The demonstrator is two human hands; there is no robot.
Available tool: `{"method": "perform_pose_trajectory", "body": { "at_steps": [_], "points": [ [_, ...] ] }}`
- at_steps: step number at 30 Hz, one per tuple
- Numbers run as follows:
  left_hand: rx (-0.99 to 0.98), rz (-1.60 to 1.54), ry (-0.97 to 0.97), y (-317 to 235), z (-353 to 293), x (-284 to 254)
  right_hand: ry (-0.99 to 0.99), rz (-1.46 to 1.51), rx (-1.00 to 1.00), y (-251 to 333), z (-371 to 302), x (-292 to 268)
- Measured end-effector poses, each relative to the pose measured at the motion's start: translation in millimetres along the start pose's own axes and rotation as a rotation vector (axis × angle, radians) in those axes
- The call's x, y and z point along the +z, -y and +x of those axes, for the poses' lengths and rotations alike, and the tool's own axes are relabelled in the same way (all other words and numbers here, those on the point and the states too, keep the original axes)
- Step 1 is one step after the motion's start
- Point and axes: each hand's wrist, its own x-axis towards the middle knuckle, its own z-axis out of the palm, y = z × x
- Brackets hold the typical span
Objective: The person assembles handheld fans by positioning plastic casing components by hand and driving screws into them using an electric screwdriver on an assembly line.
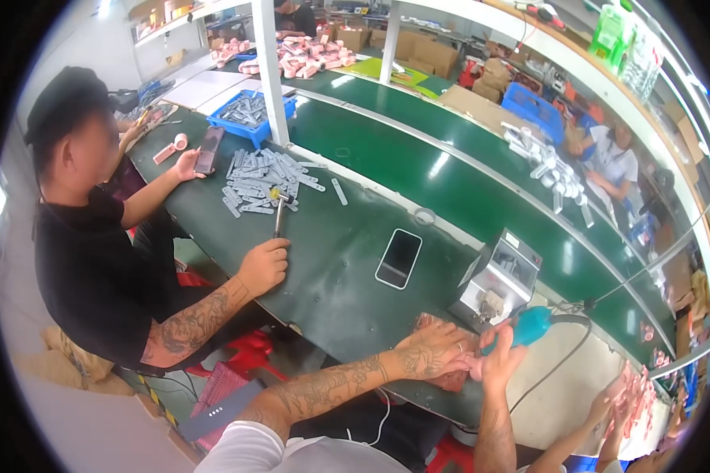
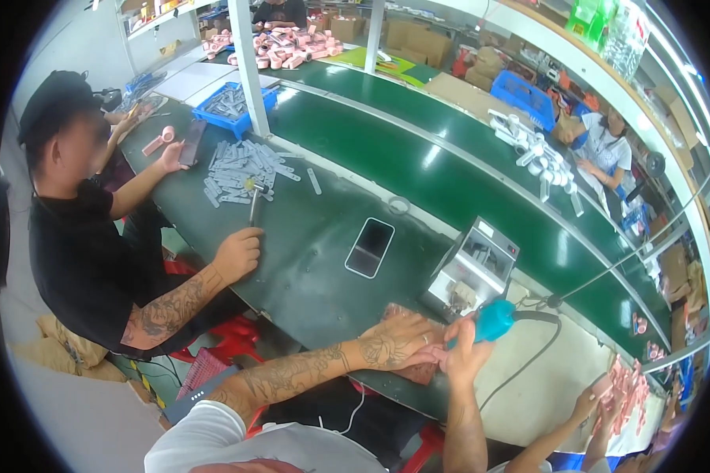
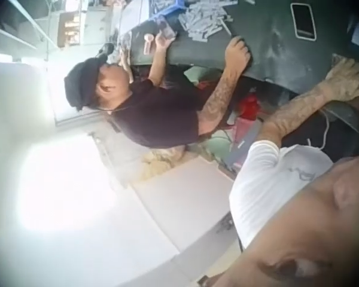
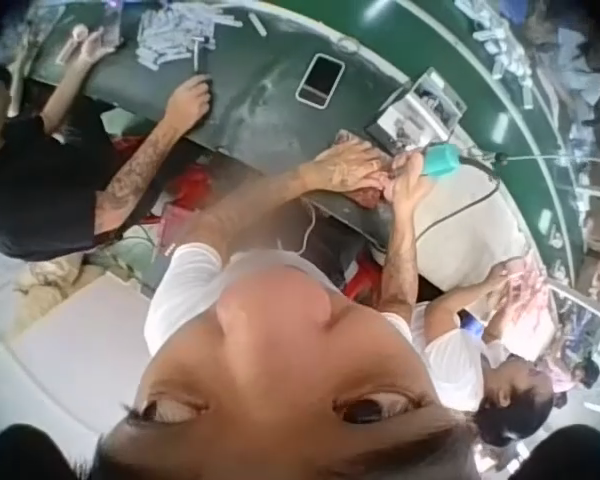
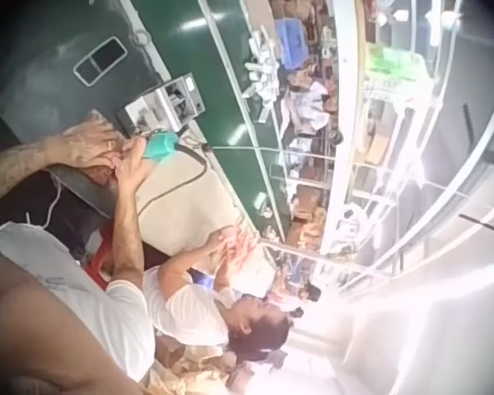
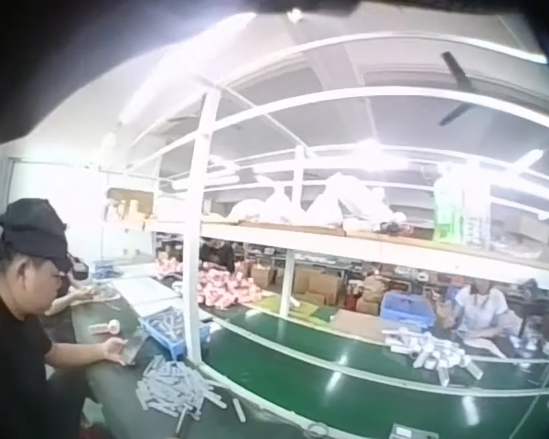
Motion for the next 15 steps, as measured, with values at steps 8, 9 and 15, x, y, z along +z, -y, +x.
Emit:
{"method": "perform_pose_trajectory", "body": {
  "at_steps": [8, 9, 15],
  "points": [
    [-0.093, -0.094, 0.151, 2, 6, -8, -0.042, -0.027, 0.02, 14, 19, -2],
    [-0.101, -0.091, 0.145, 3, 5, -6, -0.06, -0.054, -0.033, 17, 23, 1],
    [-0.024, -0.082, 0.063, 7, -1, -2, -0.07, -0.105, -0.112, 38, 41, 18]
  ]
}}
